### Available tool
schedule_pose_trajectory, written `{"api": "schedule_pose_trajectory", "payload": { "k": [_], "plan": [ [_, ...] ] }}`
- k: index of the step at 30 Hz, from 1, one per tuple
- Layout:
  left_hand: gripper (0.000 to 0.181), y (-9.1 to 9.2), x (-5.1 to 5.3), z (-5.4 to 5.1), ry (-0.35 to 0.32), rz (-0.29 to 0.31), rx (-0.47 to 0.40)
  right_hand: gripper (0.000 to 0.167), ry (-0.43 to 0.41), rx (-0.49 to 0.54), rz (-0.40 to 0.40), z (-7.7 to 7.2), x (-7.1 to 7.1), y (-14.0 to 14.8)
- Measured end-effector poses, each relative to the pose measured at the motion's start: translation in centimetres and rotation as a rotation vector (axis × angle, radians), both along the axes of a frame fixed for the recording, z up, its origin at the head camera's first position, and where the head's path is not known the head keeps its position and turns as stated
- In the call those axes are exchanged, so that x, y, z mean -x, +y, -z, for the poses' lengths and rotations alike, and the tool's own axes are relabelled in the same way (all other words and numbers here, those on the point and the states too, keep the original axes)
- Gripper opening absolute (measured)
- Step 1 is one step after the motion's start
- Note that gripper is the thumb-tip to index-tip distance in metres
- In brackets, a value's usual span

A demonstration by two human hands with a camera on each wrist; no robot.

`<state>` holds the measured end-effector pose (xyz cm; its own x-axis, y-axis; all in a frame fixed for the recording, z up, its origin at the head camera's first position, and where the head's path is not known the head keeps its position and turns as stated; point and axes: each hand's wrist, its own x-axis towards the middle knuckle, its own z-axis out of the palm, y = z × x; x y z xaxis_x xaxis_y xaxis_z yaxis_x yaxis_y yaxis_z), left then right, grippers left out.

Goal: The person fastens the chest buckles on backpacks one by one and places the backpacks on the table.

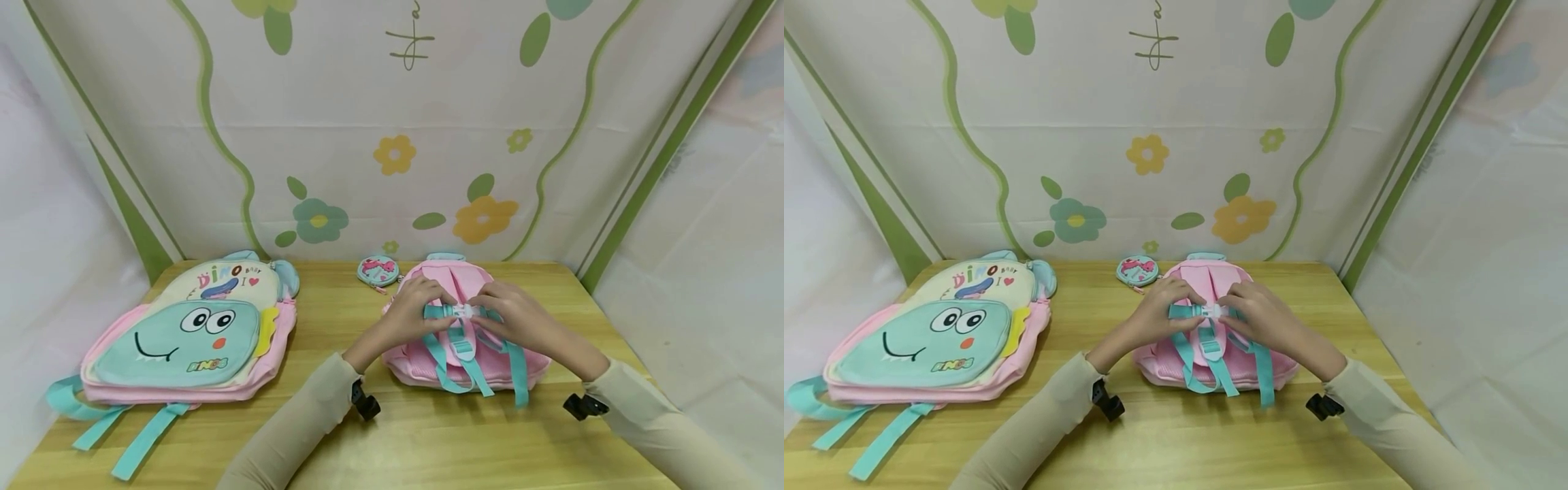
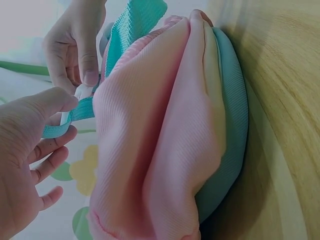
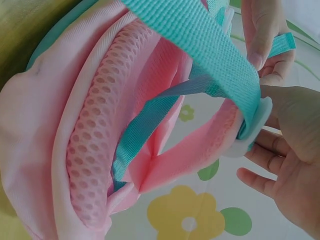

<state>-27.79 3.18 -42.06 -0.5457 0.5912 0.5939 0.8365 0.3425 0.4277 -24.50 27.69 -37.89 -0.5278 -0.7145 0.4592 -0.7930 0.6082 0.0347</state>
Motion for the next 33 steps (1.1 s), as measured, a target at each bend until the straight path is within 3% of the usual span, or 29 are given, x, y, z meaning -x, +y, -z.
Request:
{"api": "schedule_pose_trajectory", "payload": {
  "k": [17,33],
  "plan": [
    [0.021,0.1,-0.1,0.0,0.005,0.004,0.006,0.026,-0.011,-0.017,0.013,-0.1,-0.3,-0.4],
    [0.023,0.0,-0.1,0.1,0.013,0.035,-0.038,0.027,0.002,0.022,-0.001,1.1,-0.4,-0.6]
  ]
}}
